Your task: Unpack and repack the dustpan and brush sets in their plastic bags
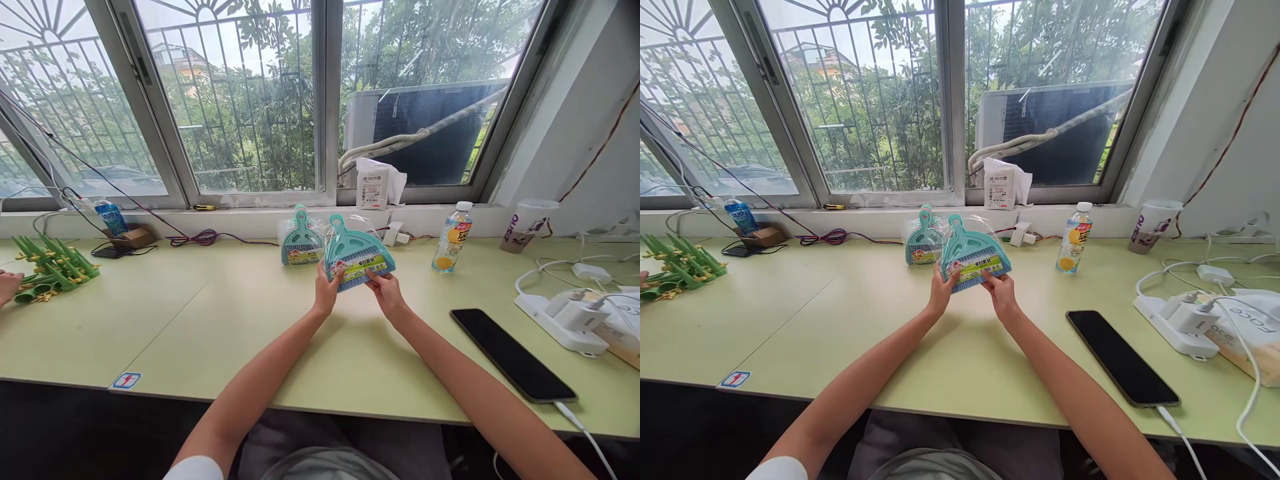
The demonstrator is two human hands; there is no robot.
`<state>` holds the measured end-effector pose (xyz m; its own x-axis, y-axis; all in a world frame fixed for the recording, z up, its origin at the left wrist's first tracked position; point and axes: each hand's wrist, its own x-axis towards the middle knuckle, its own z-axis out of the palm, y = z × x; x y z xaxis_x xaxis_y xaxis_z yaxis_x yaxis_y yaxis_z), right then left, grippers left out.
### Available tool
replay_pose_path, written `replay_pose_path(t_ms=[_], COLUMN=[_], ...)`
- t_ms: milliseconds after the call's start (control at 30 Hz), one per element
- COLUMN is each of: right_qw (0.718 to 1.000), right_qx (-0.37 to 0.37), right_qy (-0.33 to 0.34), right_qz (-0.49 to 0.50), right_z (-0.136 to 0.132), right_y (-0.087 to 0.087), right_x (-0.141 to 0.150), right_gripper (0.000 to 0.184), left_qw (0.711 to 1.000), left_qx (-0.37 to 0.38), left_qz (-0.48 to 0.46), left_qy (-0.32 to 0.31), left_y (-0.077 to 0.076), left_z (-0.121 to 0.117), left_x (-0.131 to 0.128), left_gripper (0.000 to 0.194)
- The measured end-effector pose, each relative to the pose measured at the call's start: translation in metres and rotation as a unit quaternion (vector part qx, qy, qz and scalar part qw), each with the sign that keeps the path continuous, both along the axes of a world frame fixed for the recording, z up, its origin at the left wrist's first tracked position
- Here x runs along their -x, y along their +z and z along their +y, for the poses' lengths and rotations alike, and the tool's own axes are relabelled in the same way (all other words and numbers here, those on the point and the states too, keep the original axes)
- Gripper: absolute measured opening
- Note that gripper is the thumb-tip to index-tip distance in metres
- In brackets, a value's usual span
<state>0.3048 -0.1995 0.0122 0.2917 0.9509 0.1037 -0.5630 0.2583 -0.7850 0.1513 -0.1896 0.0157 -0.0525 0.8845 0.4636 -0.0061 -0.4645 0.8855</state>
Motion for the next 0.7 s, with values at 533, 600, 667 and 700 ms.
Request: replay_pose_path(t_ms=[533, 600, 667, 700], right_qw=[1.000, 1.000, 1.000, 1.000], right_qx=[0.001, 0.002, 0.003, 0.002], right_qy=[-0.020, -0.008, -0.002, -0.003], right_qz=[0.006, -0.006, -0.012, -0.013], right_z=[-0.001, -0.001, -0.001, -0.001], right_y=[0.007, 0.005, 0.004, 0.004], right_x=[-0.009, -0.006, -0.004, -0.005], right_gripper=[0.039, 0.039, 0.039, 0.038], left_qw=[0.949, 0.942, 0.939, 0.937], left_qx=[0.123, 0.148, 0.169, 0.178], left_qz=[-0.148, -0.179, -0.179, -0.166], left_qy=[-0.251, -0.240, -0.239, -0.252], left_y=[0.014, 0.012, 0.008, 0.006], left_z=[0.007, 0.010, 0.010, 0.010], left_x=[0.005, 0.007, 0.008, 0.008], left_gripper=[0.052, 0.054, 0.057, 0.059])
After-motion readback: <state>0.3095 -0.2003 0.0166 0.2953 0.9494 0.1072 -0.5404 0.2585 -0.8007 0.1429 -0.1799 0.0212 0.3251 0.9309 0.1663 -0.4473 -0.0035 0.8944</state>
